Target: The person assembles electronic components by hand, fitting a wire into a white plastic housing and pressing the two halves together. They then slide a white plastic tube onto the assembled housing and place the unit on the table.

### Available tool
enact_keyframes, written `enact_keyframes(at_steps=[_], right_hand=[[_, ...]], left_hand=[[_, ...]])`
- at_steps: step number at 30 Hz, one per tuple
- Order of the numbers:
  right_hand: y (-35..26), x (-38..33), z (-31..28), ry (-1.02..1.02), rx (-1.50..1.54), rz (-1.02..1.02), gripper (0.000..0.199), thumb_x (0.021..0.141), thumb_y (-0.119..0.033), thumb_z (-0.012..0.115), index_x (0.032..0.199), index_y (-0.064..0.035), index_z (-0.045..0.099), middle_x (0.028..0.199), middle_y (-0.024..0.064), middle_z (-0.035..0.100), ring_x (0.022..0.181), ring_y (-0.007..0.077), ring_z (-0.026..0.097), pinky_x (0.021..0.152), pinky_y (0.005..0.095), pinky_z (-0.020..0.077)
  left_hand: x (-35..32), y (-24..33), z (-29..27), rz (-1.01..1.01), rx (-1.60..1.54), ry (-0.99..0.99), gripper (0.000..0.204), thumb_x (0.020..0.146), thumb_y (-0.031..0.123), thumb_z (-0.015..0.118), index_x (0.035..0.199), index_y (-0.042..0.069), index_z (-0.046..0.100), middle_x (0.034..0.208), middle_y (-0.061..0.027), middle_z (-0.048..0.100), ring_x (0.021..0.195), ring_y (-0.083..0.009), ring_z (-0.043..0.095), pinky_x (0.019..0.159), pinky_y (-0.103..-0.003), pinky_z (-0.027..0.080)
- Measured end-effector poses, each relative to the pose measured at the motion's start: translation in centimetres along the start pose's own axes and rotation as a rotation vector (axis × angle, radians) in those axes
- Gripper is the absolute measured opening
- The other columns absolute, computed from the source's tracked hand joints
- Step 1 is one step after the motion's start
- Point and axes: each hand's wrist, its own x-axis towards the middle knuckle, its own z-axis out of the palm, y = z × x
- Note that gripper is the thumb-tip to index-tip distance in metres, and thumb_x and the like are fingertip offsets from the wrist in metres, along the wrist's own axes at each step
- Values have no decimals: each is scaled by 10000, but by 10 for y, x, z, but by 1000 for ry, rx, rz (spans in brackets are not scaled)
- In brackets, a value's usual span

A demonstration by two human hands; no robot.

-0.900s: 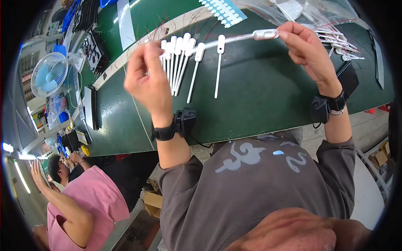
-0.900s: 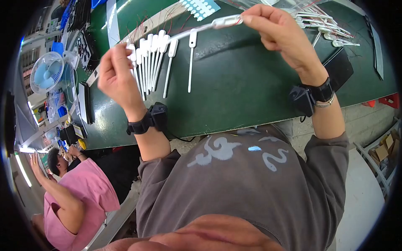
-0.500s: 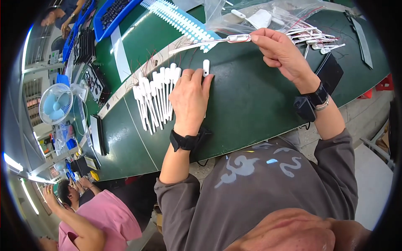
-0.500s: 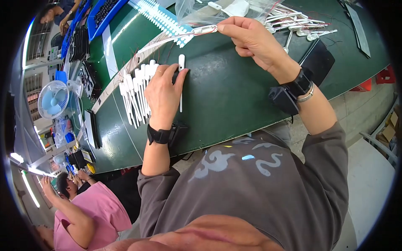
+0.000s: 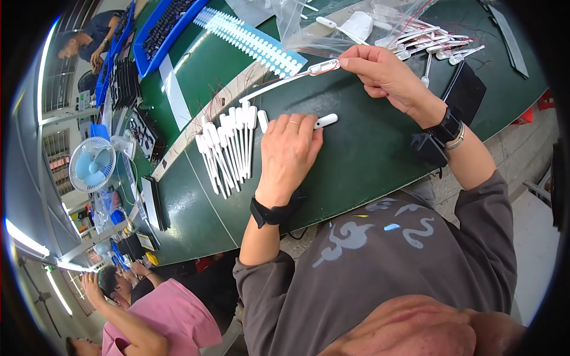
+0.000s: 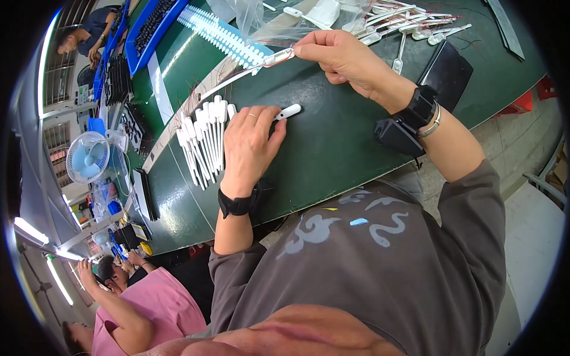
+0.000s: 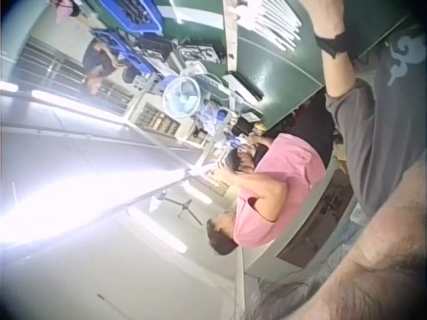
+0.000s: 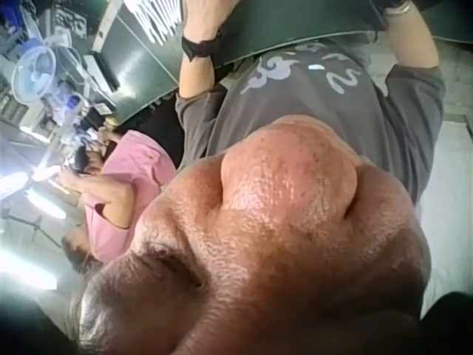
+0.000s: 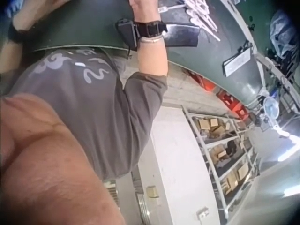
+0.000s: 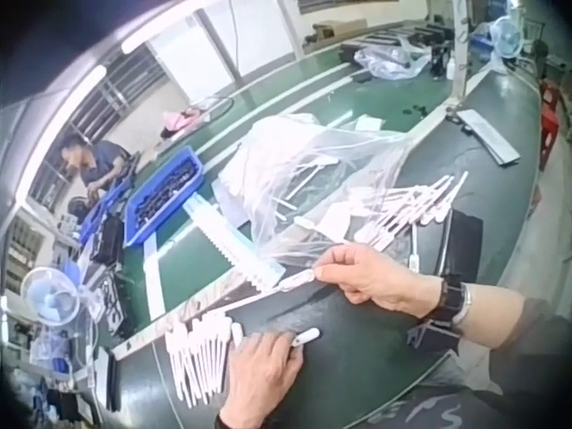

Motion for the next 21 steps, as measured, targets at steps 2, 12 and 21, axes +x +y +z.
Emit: enact_keyframes(at_steps=[2, 12, 21], right_hand=[[2, 0, 1, -6, -4, 6, 179, 977, -237, 646, 1029, -66, 637, 658, -117, 372, 504, -10, 262, 439, 200, 185], [10, -1, 9, -62, -71, 51, 164, 968, -238, 655, 1012, -80, 648, 676, -117, 412, 517, -7, 270, 447, 201, 172], [6, -4, 12, -51, -143, 45, 158, 972, -243, 648, 993, -87, 656, 682, -114, 433, 520, -9, 275, 447, 196, 175]], left_hand=[[1, 6, -3, 72, -67, 126, 230, 780, 89, 738, 991, 49, 658, 908, -76, 645, 805, -245, 624, 696, -356, 506], [11, 17, -20, -208, -448, 366, 204, 833, -5, 689, 1032, 18, 653, 890, -74, 660, 721, -140, 634, 584, -277, 514], [5, 5, -11, -583, -1025, 331, 324, 787, 0, 780, 1098, 58, 711, 950, -83, 683, 829, -174, 642, 732, -261, 520]])
